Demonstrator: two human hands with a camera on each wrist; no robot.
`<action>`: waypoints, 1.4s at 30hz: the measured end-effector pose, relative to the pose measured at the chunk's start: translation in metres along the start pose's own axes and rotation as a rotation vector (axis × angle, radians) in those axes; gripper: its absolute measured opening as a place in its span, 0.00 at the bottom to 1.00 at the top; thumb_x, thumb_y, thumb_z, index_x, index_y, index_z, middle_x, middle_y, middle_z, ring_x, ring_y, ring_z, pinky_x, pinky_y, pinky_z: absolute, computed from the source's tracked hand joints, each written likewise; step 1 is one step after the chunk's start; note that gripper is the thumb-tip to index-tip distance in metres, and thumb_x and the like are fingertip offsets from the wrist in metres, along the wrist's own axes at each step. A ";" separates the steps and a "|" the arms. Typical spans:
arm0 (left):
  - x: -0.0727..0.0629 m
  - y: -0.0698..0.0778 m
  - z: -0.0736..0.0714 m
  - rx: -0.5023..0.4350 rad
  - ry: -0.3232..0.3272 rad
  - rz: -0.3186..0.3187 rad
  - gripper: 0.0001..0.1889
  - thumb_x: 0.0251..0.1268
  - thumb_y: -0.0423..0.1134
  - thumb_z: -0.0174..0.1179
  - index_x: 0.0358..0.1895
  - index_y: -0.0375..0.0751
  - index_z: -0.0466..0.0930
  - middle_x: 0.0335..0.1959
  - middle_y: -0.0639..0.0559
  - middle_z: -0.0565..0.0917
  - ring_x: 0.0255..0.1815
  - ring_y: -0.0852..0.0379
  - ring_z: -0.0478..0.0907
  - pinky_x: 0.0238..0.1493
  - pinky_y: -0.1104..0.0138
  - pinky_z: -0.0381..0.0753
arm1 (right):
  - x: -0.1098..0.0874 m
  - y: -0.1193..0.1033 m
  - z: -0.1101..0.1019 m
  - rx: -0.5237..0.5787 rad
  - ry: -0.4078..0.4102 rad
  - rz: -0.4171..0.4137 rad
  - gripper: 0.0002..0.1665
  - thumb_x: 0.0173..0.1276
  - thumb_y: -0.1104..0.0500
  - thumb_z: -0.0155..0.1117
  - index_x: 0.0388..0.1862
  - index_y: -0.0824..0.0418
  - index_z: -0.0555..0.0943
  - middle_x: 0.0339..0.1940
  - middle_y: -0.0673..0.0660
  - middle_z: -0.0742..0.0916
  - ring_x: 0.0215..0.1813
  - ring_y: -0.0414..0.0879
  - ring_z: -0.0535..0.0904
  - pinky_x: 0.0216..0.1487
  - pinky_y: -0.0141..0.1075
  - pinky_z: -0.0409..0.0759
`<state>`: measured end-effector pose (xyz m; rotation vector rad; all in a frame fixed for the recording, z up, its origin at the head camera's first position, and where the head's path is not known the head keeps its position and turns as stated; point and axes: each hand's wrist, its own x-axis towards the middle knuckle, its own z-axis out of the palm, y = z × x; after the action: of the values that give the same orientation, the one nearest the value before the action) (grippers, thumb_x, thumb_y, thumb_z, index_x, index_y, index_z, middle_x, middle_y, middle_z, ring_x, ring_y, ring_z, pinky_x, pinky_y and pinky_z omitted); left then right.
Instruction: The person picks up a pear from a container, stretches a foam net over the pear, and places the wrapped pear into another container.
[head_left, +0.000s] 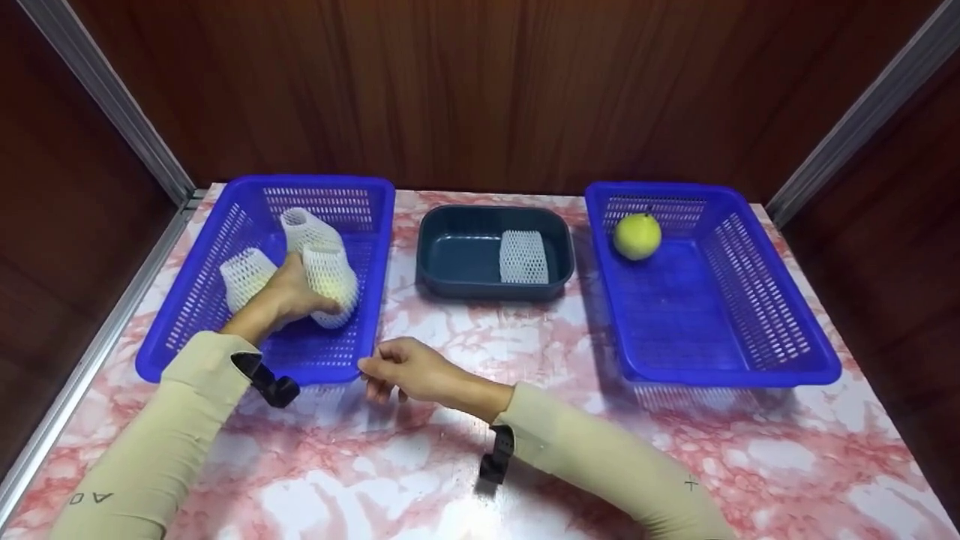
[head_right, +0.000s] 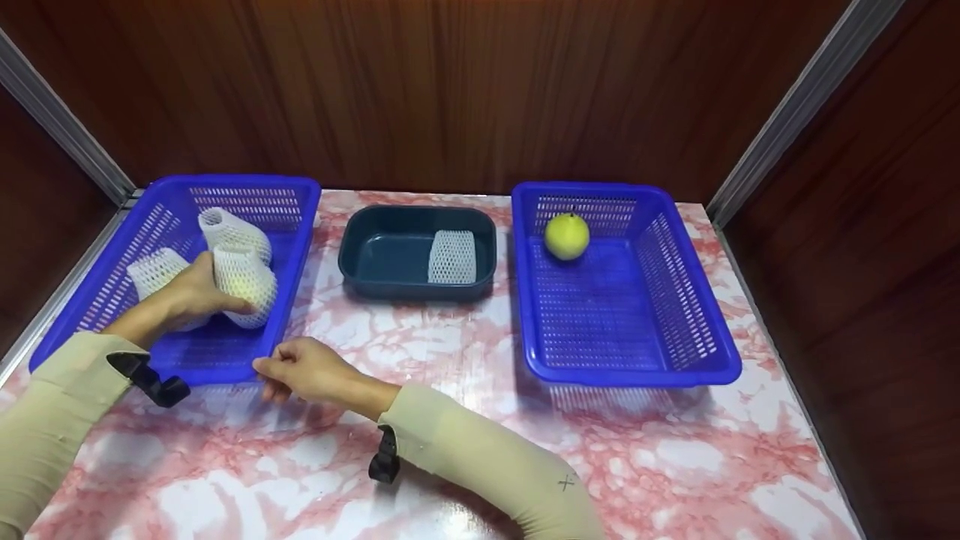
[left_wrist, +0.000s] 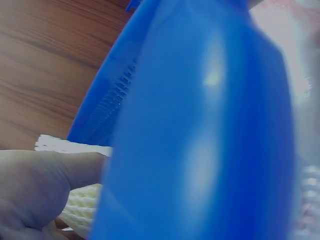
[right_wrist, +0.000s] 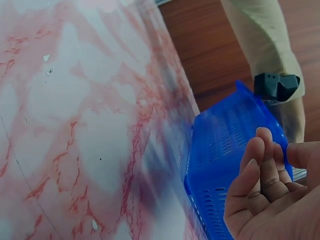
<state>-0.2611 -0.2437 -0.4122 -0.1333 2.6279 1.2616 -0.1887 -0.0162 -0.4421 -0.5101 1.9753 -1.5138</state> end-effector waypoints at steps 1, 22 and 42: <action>-0.001 0.000 0.000 0.003 -0.008 -0.003 0.56 0.46 0.28 0.75 0.73 0.22 0.42 0.67 0.23 0.65 0.68 0.32 0.64 0.76 0.46 0.58 | 0.000 0.000 0.000 0.000 -0.003 0.001 0.16 0.79 0.55 0.58 0.34 0.65 0.83 0.22 0.48 0.86 0.26 0.39 0.80 0.25 0.31 0.71; -0.002 -0.001 0.005 0.143 -0.072 -0.085 0.71 0.48 0.37 0.79 0.74 0.20 0.21 0.72 0.16 0.54 0.74 0.25 0.55 0.78 0.43 0.52 | -0.001 0.001 -0.001 0.014 -0.015 0.021 0.19 0.79 0.55 0.59 0.42 0.73 0.82 0.23 0.49 0.86 0.27 0.41 0.81 0.26 0.32 0.71; -0.017 0.011 -0.015 -0.069 -0.176 -0.104 0.46 0.61 0.33 0.70 0.74 0.27 0.48 0.70 0.26 0.62 0.68 0.27 0.66 0.59 0.34 0.75 | 0.001 0.001 -0.002 0.007 -0.029 0.011 0.19 0.80 0.55 0.57 0.43 0.74 0.82 0.24 0.47 0.86 0.26 0.38 0.81 0.27 0.34 0.72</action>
<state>-0.2489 -0.2488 -0.3911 -0.1609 2.3986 1.2685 -0.1912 -0.0152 -0.4426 -0.5146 1.9469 -1.4988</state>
